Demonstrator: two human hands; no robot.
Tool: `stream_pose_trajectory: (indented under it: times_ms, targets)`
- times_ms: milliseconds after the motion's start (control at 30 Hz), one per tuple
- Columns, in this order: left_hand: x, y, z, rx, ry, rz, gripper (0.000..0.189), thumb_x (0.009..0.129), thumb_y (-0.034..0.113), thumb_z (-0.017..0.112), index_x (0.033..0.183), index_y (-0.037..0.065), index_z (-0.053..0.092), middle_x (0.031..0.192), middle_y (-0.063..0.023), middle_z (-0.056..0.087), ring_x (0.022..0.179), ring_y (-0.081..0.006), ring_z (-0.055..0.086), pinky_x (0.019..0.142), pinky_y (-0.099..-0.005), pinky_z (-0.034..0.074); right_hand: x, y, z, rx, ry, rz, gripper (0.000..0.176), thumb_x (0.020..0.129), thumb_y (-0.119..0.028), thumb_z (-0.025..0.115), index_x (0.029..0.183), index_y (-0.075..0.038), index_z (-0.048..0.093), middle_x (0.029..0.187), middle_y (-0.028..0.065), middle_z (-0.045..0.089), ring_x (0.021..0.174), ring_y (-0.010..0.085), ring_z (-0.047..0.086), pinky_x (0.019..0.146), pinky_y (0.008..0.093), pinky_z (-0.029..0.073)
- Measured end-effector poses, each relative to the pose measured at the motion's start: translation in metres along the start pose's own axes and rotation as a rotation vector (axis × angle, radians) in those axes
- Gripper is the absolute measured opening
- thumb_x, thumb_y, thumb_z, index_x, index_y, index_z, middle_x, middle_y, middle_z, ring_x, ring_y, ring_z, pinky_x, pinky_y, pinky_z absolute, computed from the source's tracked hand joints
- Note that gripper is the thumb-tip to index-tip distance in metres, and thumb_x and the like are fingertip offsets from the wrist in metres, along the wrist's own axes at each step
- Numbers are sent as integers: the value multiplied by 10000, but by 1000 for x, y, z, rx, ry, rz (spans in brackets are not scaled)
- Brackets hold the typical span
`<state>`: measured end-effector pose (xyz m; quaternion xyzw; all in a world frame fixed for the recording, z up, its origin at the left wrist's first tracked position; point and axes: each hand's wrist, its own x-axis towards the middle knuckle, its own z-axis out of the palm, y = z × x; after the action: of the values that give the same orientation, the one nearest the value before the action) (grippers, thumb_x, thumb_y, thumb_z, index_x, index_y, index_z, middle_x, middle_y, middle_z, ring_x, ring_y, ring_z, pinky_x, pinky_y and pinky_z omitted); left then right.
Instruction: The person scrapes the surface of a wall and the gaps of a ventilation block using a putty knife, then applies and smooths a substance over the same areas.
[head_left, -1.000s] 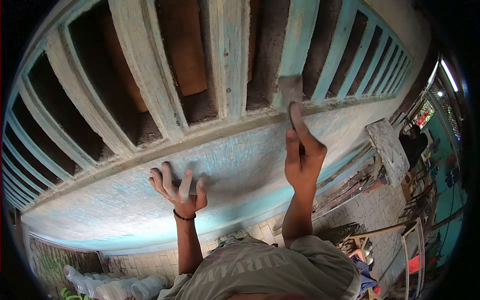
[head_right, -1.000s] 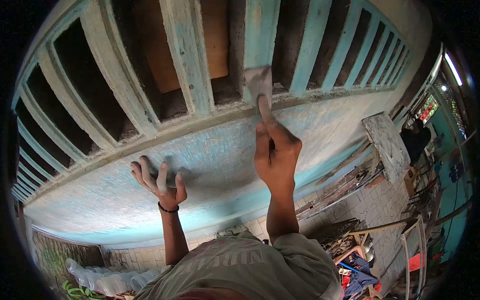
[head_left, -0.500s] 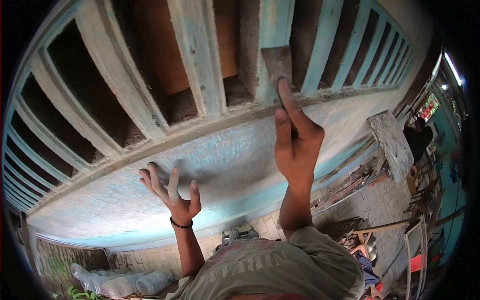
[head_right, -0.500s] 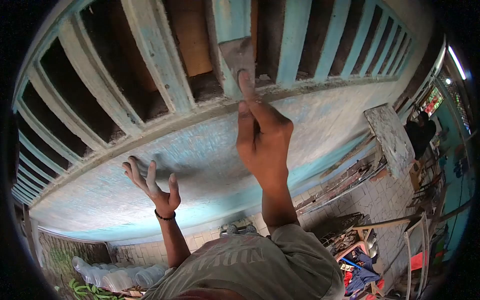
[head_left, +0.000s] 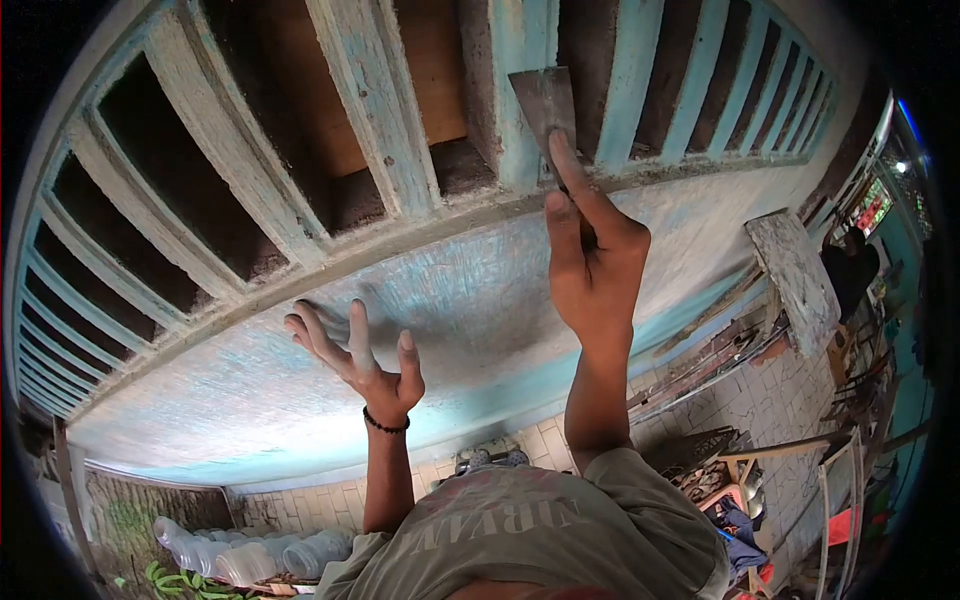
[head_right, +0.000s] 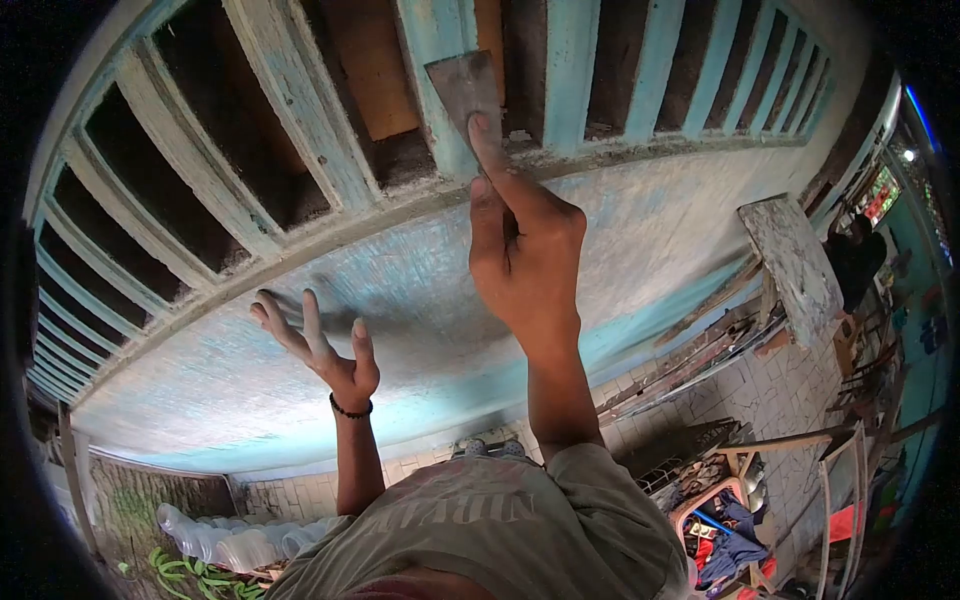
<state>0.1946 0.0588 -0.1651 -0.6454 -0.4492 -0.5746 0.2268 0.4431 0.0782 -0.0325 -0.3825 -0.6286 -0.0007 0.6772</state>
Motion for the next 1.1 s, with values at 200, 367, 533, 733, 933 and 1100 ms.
stream_pose_trajectory:
  times_ms: [200, 367, 533, 733, 933, 1100]
  targets:
    - [-9, -1, -1, 27, -72, -25, 682, 1002, 435, 632, 1630, 206, 494, 1773, -299, 102, 1630, -550, 6, 1236, -785, 7, -46, 12, -4, -18, -30, 78, 513, 970, 24, 643, 1470, -84, 677, 739, 139, 656, 581, 109, 477, 570, 265, 433]
    - [-9, -1, -3, 100, -127, -56, 681, 991, 443, 652, 1614, 202, 522, 1774, -302, 86, 1629, -553, 2, 1242, -778, 18, -25, 7, -3, 56, -3, 65, 481, 1005, -11, 633, 1481, -67, 664, 705, 56, 586, 591, 59, 394, 555, 247, 353]
    - [-8, 2, -4, 108, -139, -68, 697, 981, 435, 666, 1616, 187, 519, 1771, -309, 90, 1627, -558, 4, 1242, -776, 28, -10, 9, -11, -26, -58, 55, 465, 1061, -87, 635, 1526, -60, 618, 642, -52, 494, 556, 29, 387, 543, 208, 335]
    - [-7, 2, -8, 117, -162, -79, 713, 958, 411, 694, 1611, 179, 527, 1761, -328, 101, 1622, -572, 2, 1239, -776, 40, -41, 10, -10, 352, -81, 317, 504, 1044, -78, 673, 1542, -69, 596, 641, -2, 596, 527, 28, 498, 514, 233, 450]
    - [1, 16, -13, 63, -171, -93, 719, 917, 341, 737, 1592, 172, 557, 1748, -355, 112, 1613, -596, 13, 1235, -776, 61, -15, 7, -18, 207, -117, 194, 472, 1035, -55, 681, 1504, -48, 635, 653, -24, 586, 519, 12, 427, 535, 206, 394]
    - [5, 21, -21, 68, -212, -92, 714, 909, 307, 749, 1584, 159, 567, 1751, -352, 104, 1612, -598, 20, 1243, -763, 68, -40, 14, -5, 192, -18, 161, 496, 998, 8, 669, 1490, -54, 652, 657, -59, 479, 585, 16, 317, 544, 223, 263]
